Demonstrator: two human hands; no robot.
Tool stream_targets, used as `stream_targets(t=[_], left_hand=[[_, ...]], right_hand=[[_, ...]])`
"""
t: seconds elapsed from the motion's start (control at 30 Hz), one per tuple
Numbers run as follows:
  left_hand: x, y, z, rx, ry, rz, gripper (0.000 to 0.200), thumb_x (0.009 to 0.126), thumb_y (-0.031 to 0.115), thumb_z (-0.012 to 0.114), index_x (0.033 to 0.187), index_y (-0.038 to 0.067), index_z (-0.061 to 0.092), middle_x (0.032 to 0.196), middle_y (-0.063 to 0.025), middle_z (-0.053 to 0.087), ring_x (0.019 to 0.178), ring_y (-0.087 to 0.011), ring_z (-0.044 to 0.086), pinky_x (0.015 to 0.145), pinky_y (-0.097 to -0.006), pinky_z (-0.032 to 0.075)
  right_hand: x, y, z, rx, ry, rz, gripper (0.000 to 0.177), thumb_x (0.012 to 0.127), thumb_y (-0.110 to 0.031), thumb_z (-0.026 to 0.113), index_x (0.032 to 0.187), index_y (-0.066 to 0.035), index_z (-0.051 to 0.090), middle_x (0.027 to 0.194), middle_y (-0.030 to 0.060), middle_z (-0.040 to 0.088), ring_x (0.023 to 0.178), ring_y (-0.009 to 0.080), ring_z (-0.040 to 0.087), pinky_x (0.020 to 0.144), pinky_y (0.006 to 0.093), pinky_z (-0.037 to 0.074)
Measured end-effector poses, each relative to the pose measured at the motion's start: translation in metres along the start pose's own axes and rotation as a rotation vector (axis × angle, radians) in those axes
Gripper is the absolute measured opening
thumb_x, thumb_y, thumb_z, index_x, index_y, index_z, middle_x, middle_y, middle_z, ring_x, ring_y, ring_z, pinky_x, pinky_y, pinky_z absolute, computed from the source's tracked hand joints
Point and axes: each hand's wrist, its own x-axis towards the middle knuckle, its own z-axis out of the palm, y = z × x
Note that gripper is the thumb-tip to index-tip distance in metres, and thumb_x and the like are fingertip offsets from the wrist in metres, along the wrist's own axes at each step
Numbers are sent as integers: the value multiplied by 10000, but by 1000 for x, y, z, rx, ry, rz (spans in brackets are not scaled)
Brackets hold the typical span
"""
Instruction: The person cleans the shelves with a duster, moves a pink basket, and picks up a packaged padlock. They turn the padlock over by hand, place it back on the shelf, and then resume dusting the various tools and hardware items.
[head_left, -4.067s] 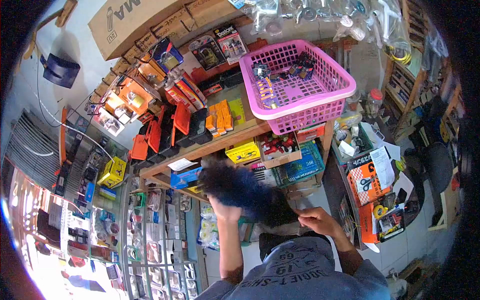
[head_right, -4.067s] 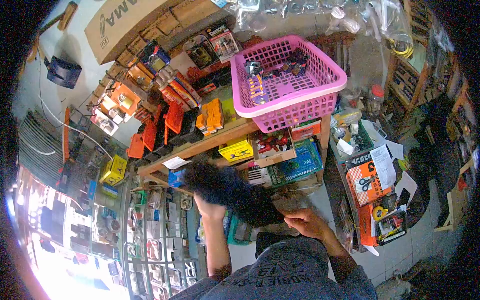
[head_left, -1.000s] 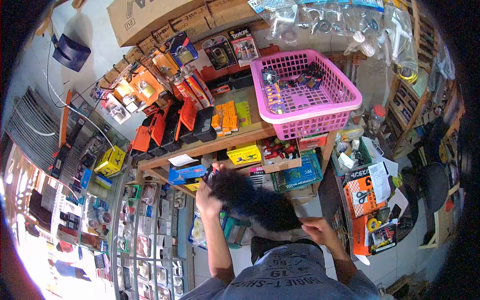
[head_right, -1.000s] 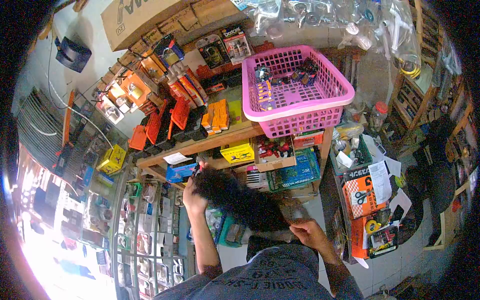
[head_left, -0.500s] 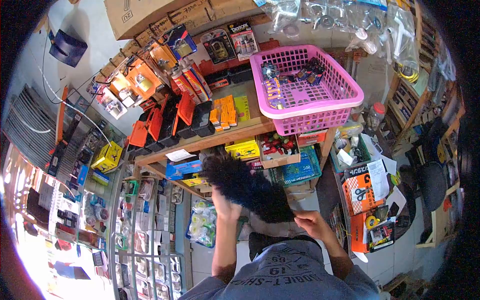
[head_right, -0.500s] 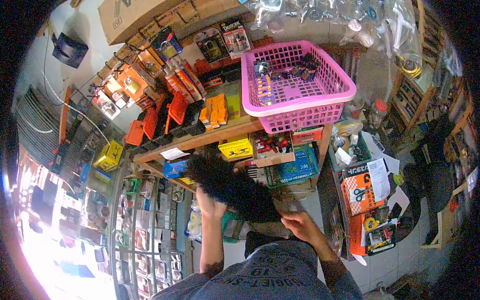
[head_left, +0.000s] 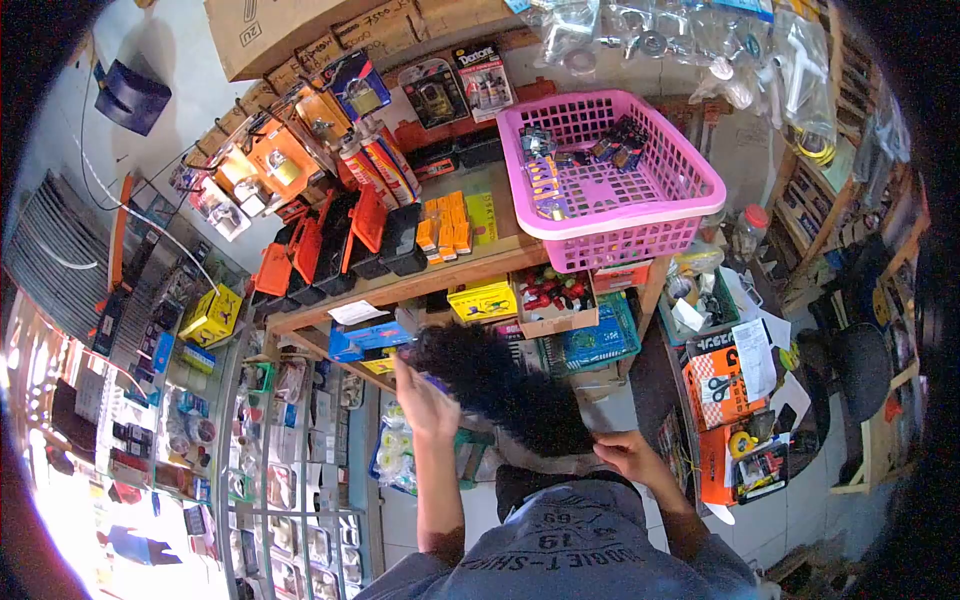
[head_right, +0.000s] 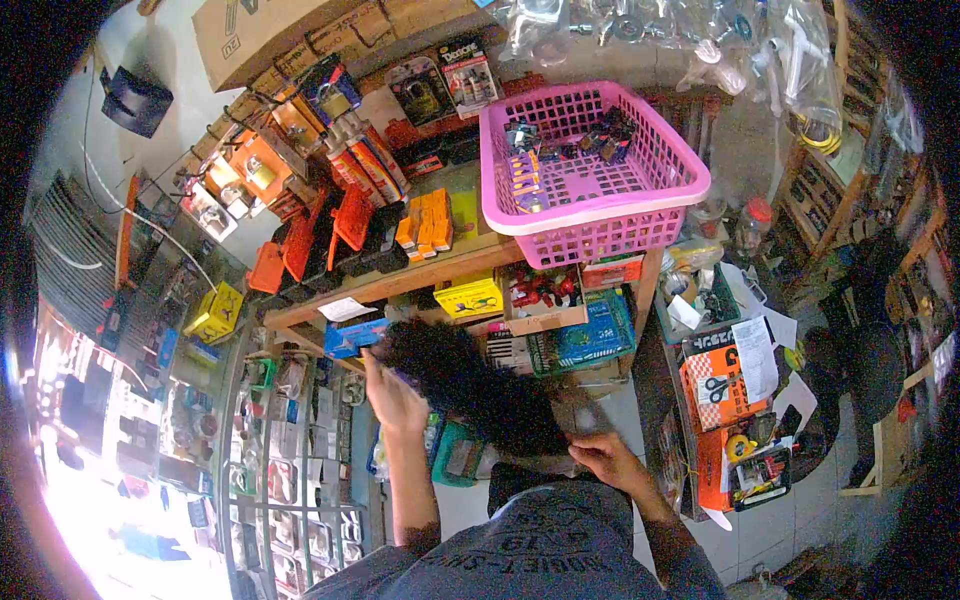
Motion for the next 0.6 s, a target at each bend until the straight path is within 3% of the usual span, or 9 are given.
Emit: stream_targets(t=[0.1, 0.13, 0.17, 0.23, 0.37, 0.43, 0.5, 0.53, 0.6], left_hand=[[3, 13, -8, 83, -232, 33, 545, 1004, 494, 326, 1360, 99, 446, 1342, -77, 525, 1239, -258, 488, 1066, -434, 355], [-3, 5, 18, 20, 87, 92, 494, 997, 465, 366, 1292, 98, 514, 1253, -88, 593, 1126, -271, 567, 966, -417, 457], [-5, -6, 21, 22, 90, 92, 494, 997, 465, 366, 1292, 98, 514, 1253, -88, 593, 1126, -271, 567, 966, -417, 457], [-11, -21, 21, 190, 346, 4, 501, 991, 482, 381, 1267, 97, 540, 1215, -77, 610, 1075, -265, 584, 940, -402, 467], [-5, -13, 11, 49, 55, 22, 545, 979, 506, 401, 1292, 78, 529, 1217, -71, 608, 1067, -259, 587, 935, -399, 471], [-7, -7, 15, 75, 69, 65, 547, 981, 495, 390, 1293, 66, 528, 1232, -84, 602, 1098, -268, 581, 957, -401, 463], [-2, -8, 6, 55, 47, 67, 558, 997, 490, 348, 1316, 57, 497, 1304, -104, 552, 1183, -275, 530, 1025, -410, 409], [-6, -4, 1, 77, -114, 6, 563, 1000, 491, 337, 1337, 63, 476, 1311, -105, 548, 1200, -276, 519, 1046, -409, 389], [-4, -6, 1, 64, -64, 40, 556, 1000, 490, 335, 1320, 64, 493, 1297, -106, 558, 1187, -279, 528, 1045, -409, 391]], right_hand=[[-7, 0, -4, -11, 45, -39, 276, 908, -174, 656, 1082, 40, 647, 845, 75, 689, 767, 94, 590, 698, 263, 490], [-6, -4, -3, -10, 42, -41, 276, 908, -174, 656, 1082, 40, 647, 845, 75, 689, 767, 94, 590, 698, 263, 490], [-4, -10, -2, -32, 45, -73, 266, 906, -165, 657, 1073, 43, 648, 842, 78, 686, 771, 94, 589, 702, 263, 489], [-6, -25, 2, -54, 50, -95, 256, 904, -155, 657, 1064, 45, 649, 839, 81, 683, 774, 93, 589, 706, 263, 489], [-5, -26, 3, -106, 91, -194, 208, 904, -127, 646, 1008, 54, 649, 768, 78, 650, 716, 95, 567, 665, 256, 478], [-4, -22, 0, -68, 165, -214, 193, 906, -118, 639, 1001, 49, 649, 734, 73, 630, 683, 96, 554, 639, 258, 472], [-4, -28, -4, -239, -34, -236, 170, 903, -107, 635, 996, 34, 652, 687, 67, 591, 623, 100, 522, 582, 271, 452], [-3, -34, -3, -237, -37, -241, 170, 903, -107, 635, 996, 34, 652, 687, 67, 591, 623, 100, 522, 582, 271, 452], [-3, -48, 2, -228, 60, -284, 153, 896, -100, 640, 984, 23, 655, 659, 60, 559, 605, 91, 505, 545, 279, 430]])
